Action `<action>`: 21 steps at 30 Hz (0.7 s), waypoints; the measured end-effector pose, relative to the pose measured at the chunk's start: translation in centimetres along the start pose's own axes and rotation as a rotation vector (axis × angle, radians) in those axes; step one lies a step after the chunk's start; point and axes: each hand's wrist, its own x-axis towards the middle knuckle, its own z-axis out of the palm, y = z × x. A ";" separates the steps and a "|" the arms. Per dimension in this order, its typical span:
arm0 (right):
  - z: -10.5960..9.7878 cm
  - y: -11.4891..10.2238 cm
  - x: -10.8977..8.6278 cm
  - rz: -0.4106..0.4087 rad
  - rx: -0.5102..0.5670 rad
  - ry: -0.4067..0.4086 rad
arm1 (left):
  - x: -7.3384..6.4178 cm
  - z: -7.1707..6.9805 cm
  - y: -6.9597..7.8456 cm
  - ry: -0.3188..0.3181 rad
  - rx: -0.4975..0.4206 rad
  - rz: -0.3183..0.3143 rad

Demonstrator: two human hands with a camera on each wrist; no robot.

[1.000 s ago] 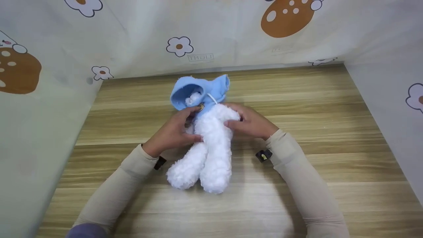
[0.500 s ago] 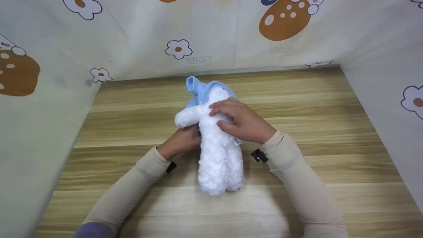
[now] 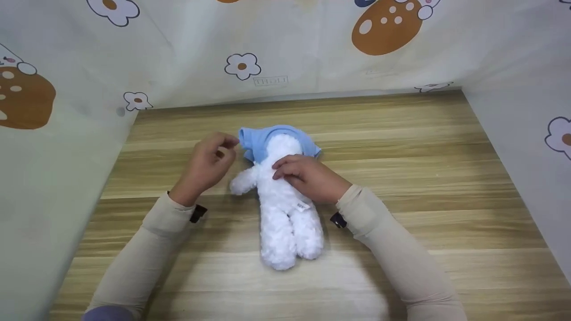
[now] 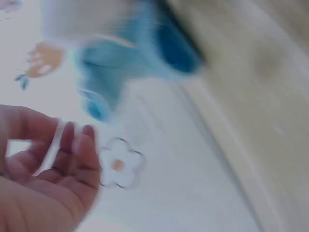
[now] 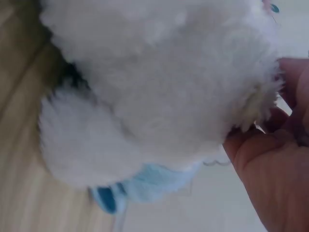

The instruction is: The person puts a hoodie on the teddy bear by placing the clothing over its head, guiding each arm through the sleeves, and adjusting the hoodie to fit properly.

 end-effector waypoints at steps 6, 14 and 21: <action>1.6 0.2 0.6 -0.028 0.097 0.066 | -0.3 3.0 1.8 -0.229 0.055 0.088; 0.8 0.9 0.7 0.151 -0.175 0.313 | 0.0 5.0 1.3 -0.199 0.208 0.092; 0.5 1.8 1.6 0.289 -0.306 0.165 | 1.3 5.4 0.8 -0.240 0.318 -0.033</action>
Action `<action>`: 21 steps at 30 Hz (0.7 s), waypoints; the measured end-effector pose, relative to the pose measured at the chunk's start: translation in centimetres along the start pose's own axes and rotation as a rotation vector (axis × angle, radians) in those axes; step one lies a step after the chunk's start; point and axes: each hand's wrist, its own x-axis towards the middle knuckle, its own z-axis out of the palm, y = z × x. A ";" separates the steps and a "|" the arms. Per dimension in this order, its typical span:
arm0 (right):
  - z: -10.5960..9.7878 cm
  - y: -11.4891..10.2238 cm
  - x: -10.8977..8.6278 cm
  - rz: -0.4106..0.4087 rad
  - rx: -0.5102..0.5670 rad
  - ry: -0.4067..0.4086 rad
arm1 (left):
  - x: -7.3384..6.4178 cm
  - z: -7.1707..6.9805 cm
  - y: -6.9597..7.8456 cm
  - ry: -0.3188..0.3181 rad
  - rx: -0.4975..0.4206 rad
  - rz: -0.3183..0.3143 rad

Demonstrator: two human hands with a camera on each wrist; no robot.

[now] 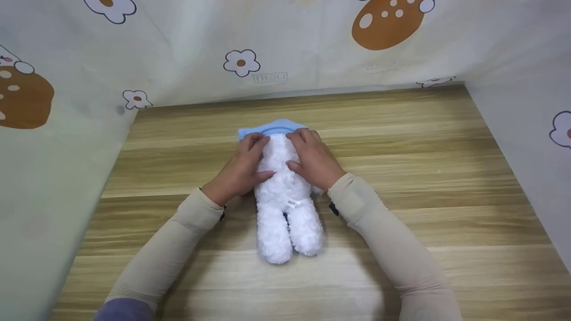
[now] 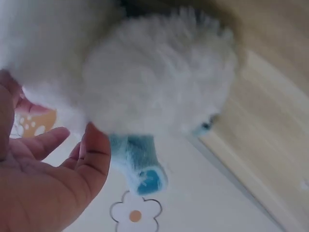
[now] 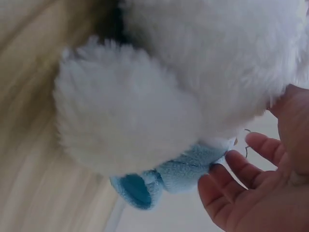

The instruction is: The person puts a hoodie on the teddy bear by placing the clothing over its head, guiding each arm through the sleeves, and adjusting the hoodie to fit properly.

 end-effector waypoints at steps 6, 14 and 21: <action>0.0 0.0 0.8 0.043 -0.068 -0.099 | 0.8 -0.1 -0.4 -0.055 0.008 -0.053; 0.4 0.2 1.3 -0.002 -0.099 -0.066 | 1.0 -0.2 -0.5 -0.036 0.024 -0.073; 0.2 0.5 1.6 0.012 -0.110 -0.129 | 1.0 -0.3 -0.3 -0.033 0.014 -0.090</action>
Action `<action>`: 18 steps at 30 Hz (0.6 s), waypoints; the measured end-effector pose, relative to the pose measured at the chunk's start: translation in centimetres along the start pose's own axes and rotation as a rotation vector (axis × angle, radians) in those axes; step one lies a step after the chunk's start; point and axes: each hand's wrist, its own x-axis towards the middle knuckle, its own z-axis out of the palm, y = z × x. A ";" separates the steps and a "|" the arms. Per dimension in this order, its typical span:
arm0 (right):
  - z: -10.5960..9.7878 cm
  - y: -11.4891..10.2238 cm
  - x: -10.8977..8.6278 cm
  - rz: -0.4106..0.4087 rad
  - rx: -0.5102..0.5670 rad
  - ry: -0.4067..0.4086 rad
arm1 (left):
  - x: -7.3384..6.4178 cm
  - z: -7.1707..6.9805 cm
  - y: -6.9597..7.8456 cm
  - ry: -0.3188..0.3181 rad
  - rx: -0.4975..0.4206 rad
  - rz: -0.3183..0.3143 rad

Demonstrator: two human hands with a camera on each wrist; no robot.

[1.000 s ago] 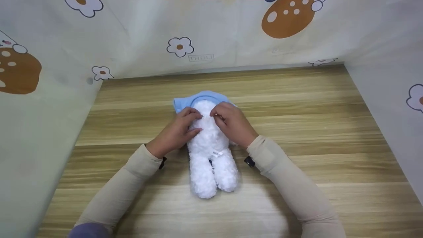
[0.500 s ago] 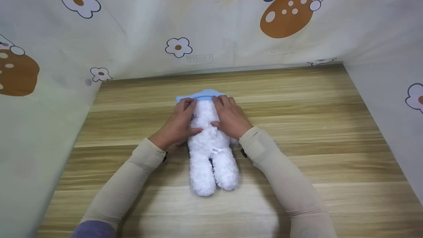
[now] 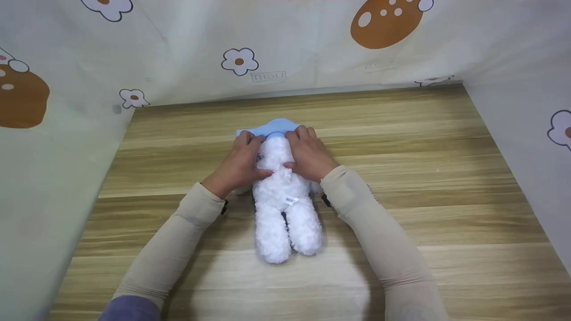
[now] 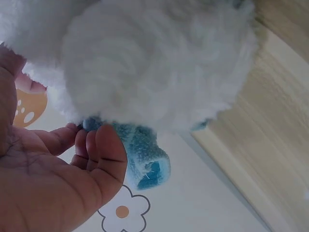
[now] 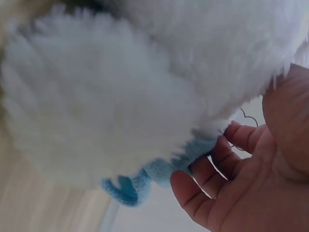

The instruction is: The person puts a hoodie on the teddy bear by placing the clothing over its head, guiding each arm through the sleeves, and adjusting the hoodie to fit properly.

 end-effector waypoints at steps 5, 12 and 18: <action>-0.3 0.1 0.2 0.001 -0.024 -0.054 | -0.1 0.1 0.2 0.002 0.002 0.000; 0.3 -0.1 -0.2 -0.022 -0.003 0.037 | -0.7 0.6 0.2 0.074 0.041 0.052; 1.0 -0.1 -0.7 -0.044 -0.017 0.120 | -1.4 1.0 0.6 0.121 0.019 0.079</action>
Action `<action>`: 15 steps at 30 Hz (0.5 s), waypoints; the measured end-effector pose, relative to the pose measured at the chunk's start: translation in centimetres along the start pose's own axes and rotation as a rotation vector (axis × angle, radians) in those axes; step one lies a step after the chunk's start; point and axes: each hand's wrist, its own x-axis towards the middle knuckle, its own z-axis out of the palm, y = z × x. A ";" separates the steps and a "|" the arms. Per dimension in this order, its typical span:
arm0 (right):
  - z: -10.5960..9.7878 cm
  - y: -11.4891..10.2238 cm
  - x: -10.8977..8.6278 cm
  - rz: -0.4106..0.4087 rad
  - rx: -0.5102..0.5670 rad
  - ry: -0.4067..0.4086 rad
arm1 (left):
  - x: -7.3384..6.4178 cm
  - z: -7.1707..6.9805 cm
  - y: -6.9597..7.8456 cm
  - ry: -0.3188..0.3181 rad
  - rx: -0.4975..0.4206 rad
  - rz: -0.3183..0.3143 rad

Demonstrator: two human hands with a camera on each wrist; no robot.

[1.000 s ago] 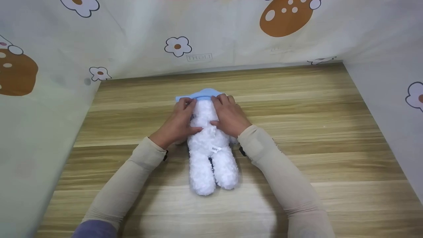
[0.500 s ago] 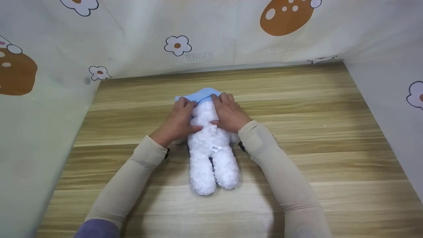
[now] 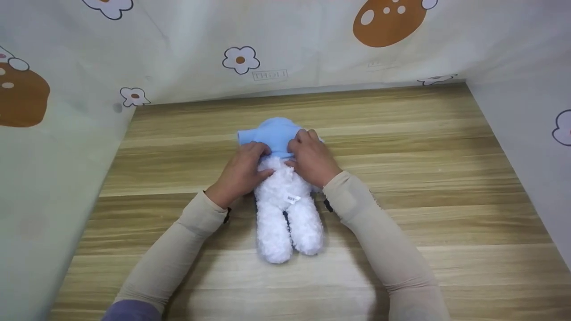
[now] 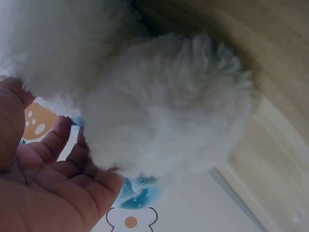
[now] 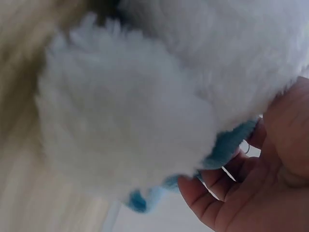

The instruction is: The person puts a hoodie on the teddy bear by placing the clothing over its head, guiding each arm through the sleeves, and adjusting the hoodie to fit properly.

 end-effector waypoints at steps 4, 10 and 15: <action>-0.1 -0.2 -0.3 -0.027 0.004 0.019 | -0.4 0.0 0.1 0.000 -0.011 -0.005; -1.7 -0.2 -1.4 -0.087 0.101 -0.107 | -0.7 0.2 -0.2 0.015 -0.011 -0.004; -2.6 0.1 -2.0 -0.056 0.175 -0.235 | -0.9 0.2 -0.1 0.034 0.000 0.055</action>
